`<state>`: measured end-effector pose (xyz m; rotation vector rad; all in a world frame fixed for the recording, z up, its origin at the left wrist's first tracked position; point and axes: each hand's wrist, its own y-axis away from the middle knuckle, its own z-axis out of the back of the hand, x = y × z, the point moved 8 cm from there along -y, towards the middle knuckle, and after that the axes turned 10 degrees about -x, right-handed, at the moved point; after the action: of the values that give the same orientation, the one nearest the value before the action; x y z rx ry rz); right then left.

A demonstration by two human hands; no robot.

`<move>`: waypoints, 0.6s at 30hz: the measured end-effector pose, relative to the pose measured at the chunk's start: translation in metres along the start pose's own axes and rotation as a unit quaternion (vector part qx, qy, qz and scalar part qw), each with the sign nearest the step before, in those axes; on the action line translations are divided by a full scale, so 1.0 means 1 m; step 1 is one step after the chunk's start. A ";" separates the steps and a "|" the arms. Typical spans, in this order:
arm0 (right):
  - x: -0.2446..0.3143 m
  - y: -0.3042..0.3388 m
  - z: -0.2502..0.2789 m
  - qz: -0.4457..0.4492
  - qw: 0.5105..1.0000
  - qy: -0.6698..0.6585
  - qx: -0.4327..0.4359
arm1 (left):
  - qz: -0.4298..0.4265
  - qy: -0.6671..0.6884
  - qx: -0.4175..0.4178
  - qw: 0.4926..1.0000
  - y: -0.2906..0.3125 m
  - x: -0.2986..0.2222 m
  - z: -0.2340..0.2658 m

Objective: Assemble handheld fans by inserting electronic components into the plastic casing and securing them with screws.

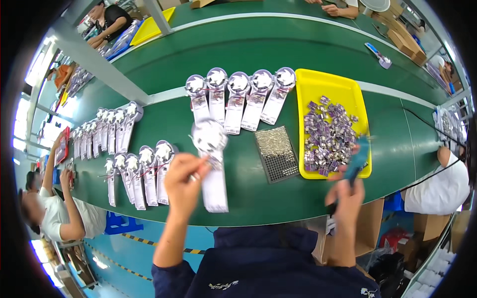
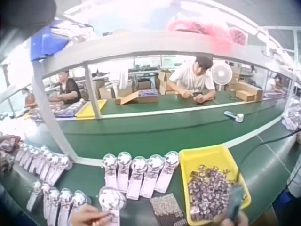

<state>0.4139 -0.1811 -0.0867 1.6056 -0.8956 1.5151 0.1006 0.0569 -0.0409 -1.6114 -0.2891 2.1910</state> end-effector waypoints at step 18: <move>-0.006 -0.142 0.153 0.210 0.805 0.505 -0.231 | 0.095 -0.008 0.038 0.995 -0.180 0.162 0.026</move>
<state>0.6110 -0.2464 -0.1040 0.1127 -0.8769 1.9104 0.0704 0.2912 -0.1013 -1.6407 -0.0580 2.3259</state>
